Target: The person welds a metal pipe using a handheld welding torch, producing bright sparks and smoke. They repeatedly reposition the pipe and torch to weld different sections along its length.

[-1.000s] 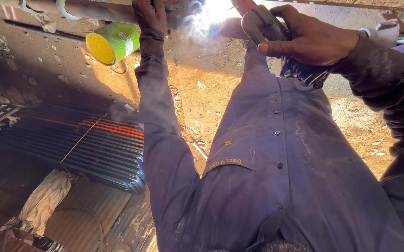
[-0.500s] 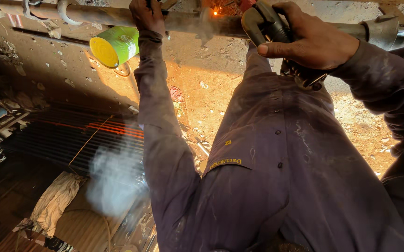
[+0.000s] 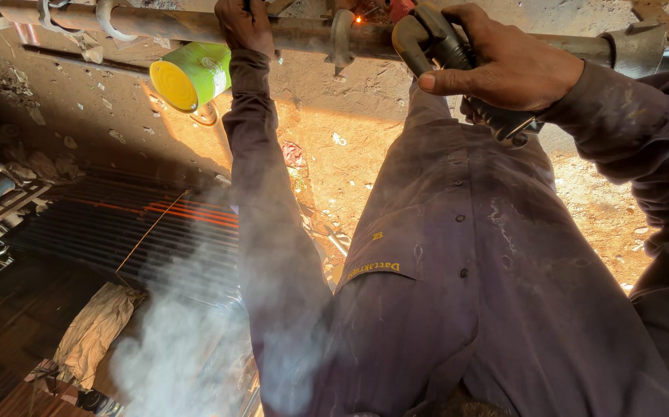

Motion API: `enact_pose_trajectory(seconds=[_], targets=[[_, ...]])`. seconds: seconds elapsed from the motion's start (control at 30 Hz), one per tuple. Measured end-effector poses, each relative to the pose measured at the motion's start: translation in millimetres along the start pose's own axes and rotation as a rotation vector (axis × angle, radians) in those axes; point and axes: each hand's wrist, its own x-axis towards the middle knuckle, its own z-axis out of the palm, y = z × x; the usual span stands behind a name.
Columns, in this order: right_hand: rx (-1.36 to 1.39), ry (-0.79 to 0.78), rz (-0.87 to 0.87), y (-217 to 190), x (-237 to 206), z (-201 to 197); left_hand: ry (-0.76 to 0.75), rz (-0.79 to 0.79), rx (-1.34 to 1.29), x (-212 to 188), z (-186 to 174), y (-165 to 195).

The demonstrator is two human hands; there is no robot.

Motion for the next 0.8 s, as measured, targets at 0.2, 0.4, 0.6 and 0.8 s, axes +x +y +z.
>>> enact_pose_trajectory(seconds=[0.2, 0.4, 0.6, 0.8], targets=[[-0.043, -0.034, 0.108, -11, -2, -6, -0.185, -0.235, 0.041, 3, -2, -2], [-0.013, -0.041, 0.117, -15, -3, -8, -0.111, -0.130, 0.041, 1, -7, 0], [-0.026, 0.000, -0.031, -17, -2, -6, -0.120, -0.150, 0.055, -2, -4, -5], [0.002, 0.039, 0.018, -12, -6, -2, 0.002, -0.019, 0.068, -7, 8, -23]])
